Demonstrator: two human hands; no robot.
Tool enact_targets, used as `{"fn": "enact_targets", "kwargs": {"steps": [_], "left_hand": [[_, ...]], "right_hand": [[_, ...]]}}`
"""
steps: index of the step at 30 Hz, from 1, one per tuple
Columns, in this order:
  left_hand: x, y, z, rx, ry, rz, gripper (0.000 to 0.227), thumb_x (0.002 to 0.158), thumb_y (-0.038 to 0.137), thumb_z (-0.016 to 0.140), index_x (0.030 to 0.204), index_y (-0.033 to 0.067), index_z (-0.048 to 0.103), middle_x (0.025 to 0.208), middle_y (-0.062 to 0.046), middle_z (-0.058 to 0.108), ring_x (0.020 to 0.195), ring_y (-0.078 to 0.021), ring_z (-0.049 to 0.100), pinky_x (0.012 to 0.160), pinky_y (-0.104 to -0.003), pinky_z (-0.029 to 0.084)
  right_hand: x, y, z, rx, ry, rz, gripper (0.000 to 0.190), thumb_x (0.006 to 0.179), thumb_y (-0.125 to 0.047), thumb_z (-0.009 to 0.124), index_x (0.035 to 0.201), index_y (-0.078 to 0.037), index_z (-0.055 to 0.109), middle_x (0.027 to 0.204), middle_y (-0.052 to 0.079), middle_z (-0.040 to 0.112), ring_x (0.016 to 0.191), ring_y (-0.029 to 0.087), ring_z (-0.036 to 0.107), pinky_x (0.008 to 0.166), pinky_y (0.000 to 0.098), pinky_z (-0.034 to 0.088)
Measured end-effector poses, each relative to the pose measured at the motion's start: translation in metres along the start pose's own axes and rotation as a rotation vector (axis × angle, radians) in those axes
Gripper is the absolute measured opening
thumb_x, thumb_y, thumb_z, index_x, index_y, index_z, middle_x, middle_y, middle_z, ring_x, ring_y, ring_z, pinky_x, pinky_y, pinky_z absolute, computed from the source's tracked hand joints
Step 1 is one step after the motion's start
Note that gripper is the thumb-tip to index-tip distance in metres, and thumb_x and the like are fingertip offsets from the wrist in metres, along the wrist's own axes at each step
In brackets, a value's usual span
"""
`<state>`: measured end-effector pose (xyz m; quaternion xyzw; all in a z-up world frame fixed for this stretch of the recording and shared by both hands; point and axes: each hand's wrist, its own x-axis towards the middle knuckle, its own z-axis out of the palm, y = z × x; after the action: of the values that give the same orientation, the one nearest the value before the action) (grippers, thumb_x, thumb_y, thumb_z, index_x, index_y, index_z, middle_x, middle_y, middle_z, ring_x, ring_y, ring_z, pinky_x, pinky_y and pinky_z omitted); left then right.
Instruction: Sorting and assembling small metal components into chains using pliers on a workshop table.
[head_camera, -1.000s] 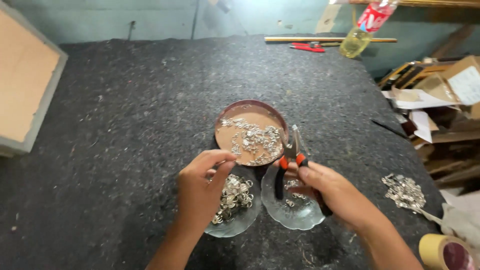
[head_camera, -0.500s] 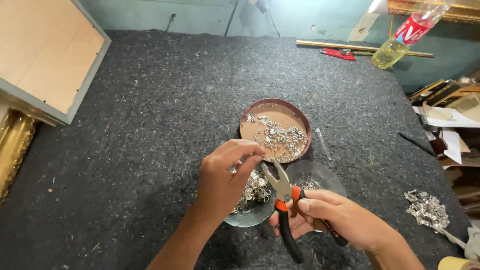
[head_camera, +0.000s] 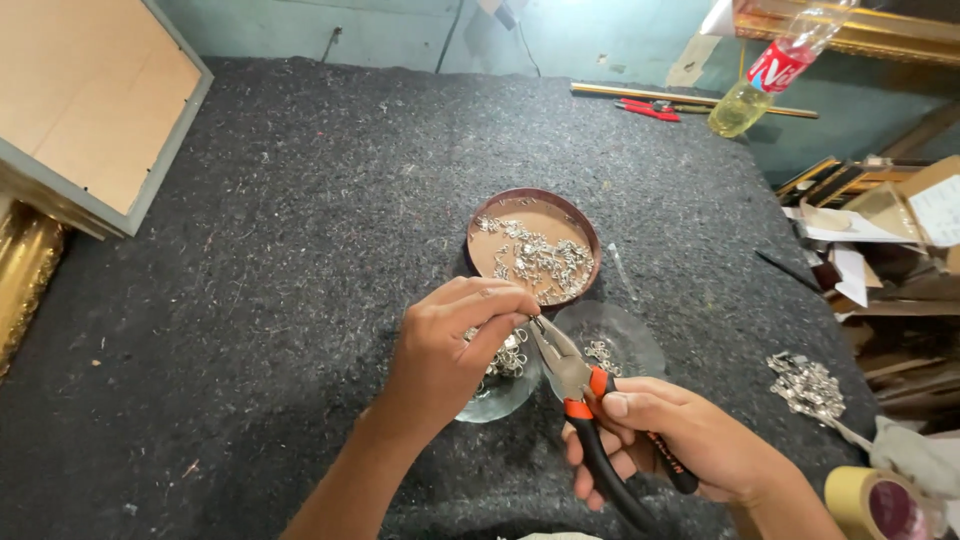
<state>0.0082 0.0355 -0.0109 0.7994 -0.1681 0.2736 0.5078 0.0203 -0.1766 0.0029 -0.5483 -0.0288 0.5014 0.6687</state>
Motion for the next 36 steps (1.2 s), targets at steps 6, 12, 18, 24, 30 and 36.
{"fn": "enact_targets", "kwargs": {"steps": [6, 12, 18, 24, 30, 36], "left_hand": [[0.003, 0.009, 0.000, -0.051, -0.042, 0.043, 0.010, 0.078, 0.002, 0.057, 0.082, 0.0058, 0.066, 0.084, -0.005, 0.067, 0.083, -0.0174, 0.063, 0.076, -0.030, 0.050], [0.008, 0.019, 0.011, -0.123, -0.067, -0.014, 0.010, 0.079, 0.003, 0.056, 0.081, 0.0051, 0.065, 0.083, -0.005, 0.066, 0.083, -0.0174, 0.063, 0.076, -0.029, 0.050], [0.016, 0.026, 0.033, -0.074, -0.044, -0.028, 0.009, 0.081, 0.005, 0.055, 0.081, 0.0064, 0.064, 0.084, -0.004, 0.066, 0.082, -0.0151, 0.063, 0.075, -0.027, 0.050], [0.023, 0.035, 0.060, -0.072, -0.049, -0.239, 0.010, 0.082, 0.013, 0.053, 0.082, 0.0110, 0.063, 0.085, 0.000, 0.065, 0.078, -0.0117, 0.061, 0.060, -0.027, 0.048], [0.018, 0.028, 0.096, -0.227, 0.200, -0.969, 0.016, 0.072, 0.020, 0.060, 0.079, 0.0083, 0.068, 0.069, 0.001, 0.065, 0.063, -0.0068, 0.057, 0.060, -0.021, 0.046], [0.004, 0.035, 0.121, -0.524, 0.389, -1.285, 0.025, 0.072, 0.017, 0.062, 0.094, 0.0060, 0.067, 0.075, -0.003, 0.065, 0.060, -0.0115, 0.054, 0.049, -0.023, 0.039]], "right_hand": [[-0.013, 0.010, 0.001, 0.139, 0.096, 0.000, 0.032, 0.081, -0.019, 0.046, 0.081, 0.012, 0.052, 0.073, 0.027, 0.059, 0.056, 0.036, 0.059, 0.049, 0.0429, 0.050], [-0.025, 0.012, 0.006, 0.213, 0.094, -0.064, 0.026, 0.086, -0.020, 0.047, 0.079, 0.004, 0.043, 0.066, 0.021, 0.048, 0.045, 0.029, 0.048, 0.042, 0.0357, 0.039], [-0.038, 0.003, -0.008, 0.307, 0.177, 0.032, 0.026, 0.085, -0.020, 0.049, 0.078, 0.004, 0.043, 0.061, 0.021, 0.045, 0.041, 0.030, 0.046, 0.036, 0.0343, 0.037], [-0.050, -0.021, -0.039, 0.139, 0.160, 0.107, 0.033, 0.078, -0.016, 0.047, 0.100, 0.008, 0.049, 0.091, 0.037, 0.065, 0.068, 0.045, 0.064, 0.057, 0.0502, 0.054], [-0.054, -0.030, -0.074, -0.165, 0.311, 0.232, 0.024, 0.084, -0.013, 0.047, 0.095, 0.008, 0.054, 0.083, 0.023, 0.065, 0.056, 0.032, 0.057, 0.050, 0.0388, 0.047], [-0.047, -0.025, -0.119, -0.320, 0.572, 0.322, 0.031, 0.087, -0.024, 0.045, 0.106, 0.000, 0.054, 0.095, 0.017, 0.065, 0.071, 0.029, 0.059, 0.061, 0.0406, 0.048]]}}
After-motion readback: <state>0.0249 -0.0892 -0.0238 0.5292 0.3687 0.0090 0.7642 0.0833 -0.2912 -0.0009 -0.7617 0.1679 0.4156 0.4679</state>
